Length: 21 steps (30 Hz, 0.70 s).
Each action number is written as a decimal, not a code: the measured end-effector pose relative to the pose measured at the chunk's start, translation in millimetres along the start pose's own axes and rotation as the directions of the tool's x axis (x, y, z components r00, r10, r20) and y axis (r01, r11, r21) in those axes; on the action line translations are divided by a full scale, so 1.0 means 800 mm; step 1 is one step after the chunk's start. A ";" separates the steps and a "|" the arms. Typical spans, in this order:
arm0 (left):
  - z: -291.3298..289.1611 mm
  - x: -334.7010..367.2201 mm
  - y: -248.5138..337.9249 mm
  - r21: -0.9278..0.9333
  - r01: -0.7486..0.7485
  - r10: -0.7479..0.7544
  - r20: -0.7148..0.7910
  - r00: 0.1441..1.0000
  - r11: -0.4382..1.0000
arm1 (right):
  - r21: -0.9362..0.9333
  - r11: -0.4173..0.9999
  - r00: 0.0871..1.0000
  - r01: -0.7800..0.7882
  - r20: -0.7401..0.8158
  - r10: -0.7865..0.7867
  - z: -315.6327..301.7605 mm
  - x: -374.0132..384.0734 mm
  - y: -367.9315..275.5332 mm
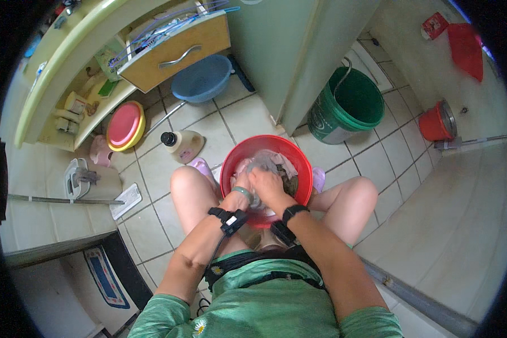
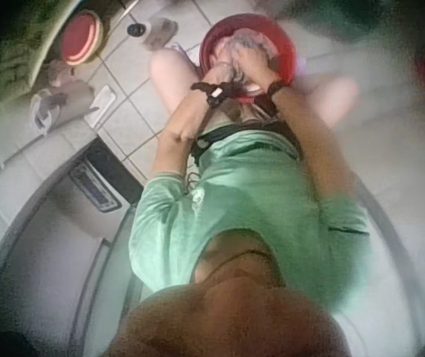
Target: Washing a piece of clothing by hand in a bucket of soapy water.
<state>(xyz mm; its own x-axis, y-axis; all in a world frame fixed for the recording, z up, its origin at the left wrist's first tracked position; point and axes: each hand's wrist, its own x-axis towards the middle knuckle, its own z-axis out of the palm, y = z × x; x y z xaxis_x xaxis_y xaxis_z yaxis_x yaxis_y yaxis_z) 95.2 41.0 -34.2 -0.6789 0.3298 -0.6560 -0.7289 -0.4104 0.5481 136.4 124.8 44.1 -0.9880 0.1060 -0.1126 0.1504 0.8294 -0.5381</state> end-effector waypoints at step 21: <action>0.027 -0.053 0.047 0.735 -0.182 0.128 0.130 0.983 0.653 | 0.226 0.924 0.946 -0.309 0.176 0.274 -0.041 0.017 0.096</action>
<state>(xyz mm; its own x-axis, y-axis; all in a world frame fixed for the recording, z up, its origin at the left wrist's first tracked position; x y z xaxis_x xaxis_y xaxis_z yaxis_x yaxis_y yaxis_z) 95.0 30.1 25.6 -0.7724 0.3819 -0.5075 -0.4174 0.2970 0.8588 133.5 207.9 28.5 -0.8866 0.2304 -0.4011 0.4528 0.6094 -0.6509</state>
